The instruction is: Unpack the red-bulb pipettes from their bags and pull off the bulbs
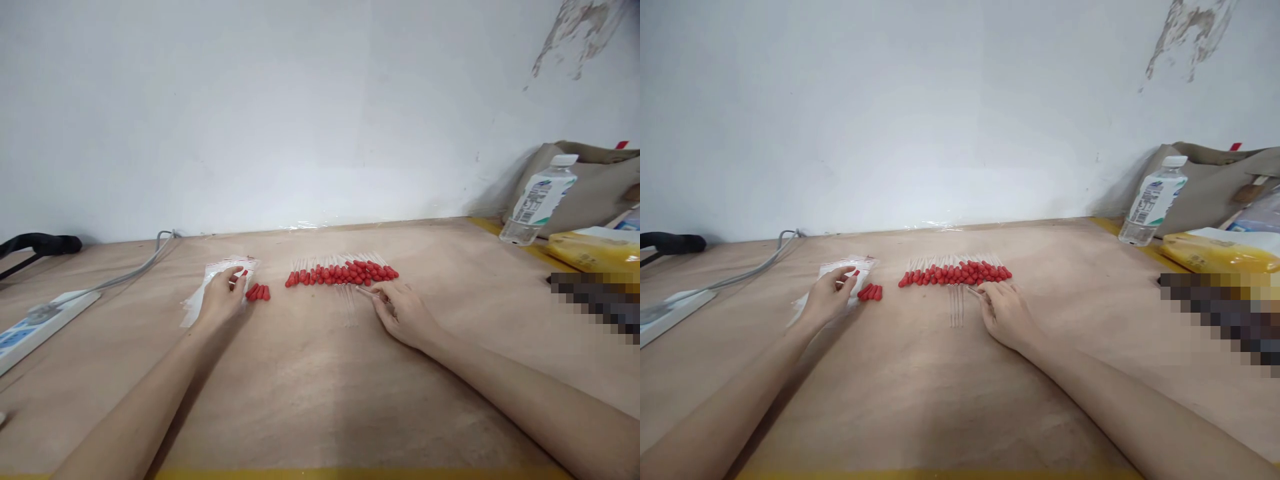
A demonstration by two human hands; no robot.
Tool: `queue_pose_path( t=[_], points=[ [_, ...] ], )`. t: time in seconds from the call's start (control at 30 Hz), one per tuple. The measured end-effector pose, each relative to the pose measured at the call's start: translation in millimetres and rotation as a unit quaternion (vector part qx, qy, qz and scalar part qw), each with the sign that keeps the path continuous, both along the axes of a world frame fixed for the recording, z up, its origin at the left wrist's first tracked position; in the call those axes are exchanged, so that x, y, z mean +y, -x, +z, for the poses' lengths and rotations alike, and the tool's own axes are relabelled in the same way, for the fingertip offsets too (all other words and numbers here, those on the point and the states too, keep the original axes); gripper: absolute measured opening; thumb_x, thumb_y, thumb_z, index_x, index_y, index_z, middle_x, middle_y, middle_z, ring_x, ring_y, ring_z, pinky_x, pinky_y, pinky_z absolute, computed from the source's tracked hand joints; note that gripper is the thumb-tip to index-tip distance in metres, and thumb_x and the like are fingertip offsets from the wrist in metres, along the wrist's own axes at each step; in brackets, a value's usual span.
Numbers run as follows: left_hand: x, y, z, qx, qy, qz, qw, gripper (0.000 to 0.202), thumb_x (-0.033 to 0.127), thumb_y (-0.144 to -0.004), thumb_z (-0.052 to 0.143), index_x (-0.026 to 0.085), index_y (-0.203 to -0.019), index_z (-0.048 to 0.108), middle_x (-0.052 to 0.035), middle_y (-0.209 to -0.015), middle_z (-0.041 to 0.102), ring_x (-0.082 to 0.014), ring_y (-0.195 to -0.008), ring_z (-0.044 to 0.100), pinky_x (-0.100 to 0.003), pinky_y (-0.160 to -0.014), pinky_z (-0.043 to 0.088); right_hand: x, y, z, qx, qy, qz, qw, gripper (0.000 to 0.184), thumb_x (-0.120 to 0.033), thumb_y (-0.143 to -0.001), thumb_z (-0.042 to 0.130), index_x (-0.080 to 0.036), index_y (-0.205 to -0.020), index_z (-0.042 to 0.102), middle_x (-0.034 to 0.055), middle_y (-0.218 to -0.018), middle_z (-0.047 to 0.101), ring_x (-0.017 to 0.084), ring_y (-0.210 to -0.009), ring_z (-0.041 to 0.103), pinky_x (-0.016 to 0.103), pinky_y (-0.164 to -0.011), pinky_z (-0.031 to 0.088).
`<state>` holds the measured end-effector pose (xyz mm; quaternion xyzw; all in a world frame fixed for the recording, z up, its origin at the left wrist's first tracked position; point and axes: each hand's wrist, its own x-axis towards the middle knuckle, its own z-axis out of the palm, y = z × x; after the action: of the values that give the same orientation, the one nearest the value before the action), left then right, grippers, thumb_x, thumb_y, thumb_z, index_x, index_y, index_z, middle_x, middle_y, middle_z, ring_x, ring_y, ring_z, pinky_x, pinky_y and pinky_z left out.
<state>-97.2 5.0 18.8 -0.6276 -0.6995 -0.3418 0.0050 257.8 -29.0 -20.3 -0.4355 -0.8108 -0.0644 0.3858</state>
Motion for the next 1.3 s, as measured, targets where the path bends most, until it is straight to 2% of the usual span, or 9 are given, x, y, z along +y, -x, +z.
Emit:
queue_pose_path(
  t=[0.1,0.2,0.27,0.37,0.5,0.63,0.7,0.97,1.3],
  points=[
    [1.6,3.3,-2.0,0.014,0.043,0.005,0.999,0.042,0.043,-0.077,0.046,0.017,-0.108,0.055,-0.0037,-0.08,0.062,-0.018,-0.067,0.057,-0.03,-0.066,0.043,1.9,1.4,-1.5,0.002,0.004,0.005,1.0,0.012,-0.018,-0.08,0.043,-0.017,-0.077,0.054,0.003,-0.068,0.057,0.016,-0.066,0.052,0.029,-0.062,0.036],
    [1.5,3.6,-2.8,0.036,0.074,0.007,0.997,0.045,0.048,-0.075,0.049,0.017,-0.106,0.056,-0.0054,-0.084,0.064,-0.0207,-0.072,0.057,-0.032,-0.067,0.043,2.5,3.3,-2.6,0.005,0.011,0.03,0.999,0.013,-0.018,-0.081,0.043,-0.016,-0.077,0.056,0.0043,-0.07,0.057,0.016,-0.067,0.052,0.029,-0.062,0.039],
    [0.3,2.1,-2.9,0.068,0.03,0.013,0.997,0.044,0.049,-0.074,0.049,0.017,-0.102,0.058,-0.0071,-0.087,0.063,-0.0239,-0.081,0.056,-0.035,-0.072,0.042,1.6,4.3,-2.3,-0.005,0.023,0.052,0.998,0.015,-0.02,-0.082,0.044,-0.016,-0.083,0.058,0.0053,-0.073,0.058,0.017,-0.07,0.052,0.028,-0.064,0.041],
    [-4.0,-8.2,-5.2,0.133,-0.109,0.007,0.985,0.033,0.044,-0.077,0.049,0.018,-0.092,0.063,-0.0076,-0.088,0.061,-0.0258,-0.089,0.053,-0.037,-0.081,0.039,-0.6,5.3,-0.6,-0.035,0.039,0.067,0.996,0.019,-0.028,-0.082,0.048,-0.017,-0.094,0.059,0.0064,-0.083,0.06,0.018,-0.078,0.054,0.031,-0.071,0.042],
    [-15.7,-41.9,-14.6,0.172,-0.218,-0.102,0.955,0.019,0.03,-0.079,0.051,0.019,-0.087,0.064,-0.006,-0.087,0.06,-0.0221,-0.086,0.052,-0.035,-0.079,0.039,-1.5,5.6,2.6,-0.065,0.057,0.087,0.992,0.033,-0.042,-0.08,0.052,-0.018,-0.101,0.058,0.0079,-0.094,0.061,0.021,-0.088,0.053,0.037,-0.08,0.041],
    [-25.2,-84.2,-22.3,0.177,-0.238,-0.226,0.928,0.013,0.022,-0.08,0.051,0.021,-0.084,0.064,-0.004,-0.089,0.061,-0.0184,-0.084,0.052,-0.033,-0.077,0.037,-0.7,5.1,3.7,-0.068,0.068,0.107,0.99,0.04,-0.046,-0.079,0.052,-0.017,-0.106,0.056,0.0093,-0.099,0.06,0.022,-0.093,0.051,0.038,-0.082,0.042],
    [-23.0,-101.8,-24.0,0.177,-0.239,-0.241,0.924,0.012,0.023,-0.08,0.052,0.022,-0.084,0.063,-0.0037,-0.089,0.061,-0.0185,-0.084,0.052,-0.033,-0.077,0.036,-0.5,4.4,3.0,-0.063,0.073,0.114,0.989,0.042,-0.046,-0.078,0.053,-0.017,-0.109,0.055,0.0095,-0.099,0.059,0.022,-0.094,0.051,0.038,-0.082,0.043],
    [13.1,-137.9,-26.4,0.156,-0.228,-0.133,0.952,0.02,0.038,-0.078,0.055,0.019,-0.079,0.061,-0.007,-0.094,0.058,-0.0234,-0.089,0.048,-0.037,-0.077,0.034,-0.7,2.9,1.5,-0.03,0.076,0.132,0.988,0.042,-0.045,-0.077,0.055,-0.017,-0.108,0.055,0.0097,-0.102,0.057,0.021,-0.094,0.052,0.037,-0.082,0.044],
    [19.0,-143.4,-25.9,0.136,-0.201,-0.098,0.965,0.023,0.041,-0.076,0.055,0.02,-0.069,0.061,-0.006,-0.093,0.058,-0.0237,-0.092,0.048,-0.039,-0.08,0.032,0.0,3.1,1.3,-0.025,0.079,0.13,0.988,0.044,-0.046,-0.077,0.055,-0.017,-0.11,0.054,0.0115,-0.107,0.056,0.024,-0.101,0.051,0.041,-0.085,0.044]
  ],
)
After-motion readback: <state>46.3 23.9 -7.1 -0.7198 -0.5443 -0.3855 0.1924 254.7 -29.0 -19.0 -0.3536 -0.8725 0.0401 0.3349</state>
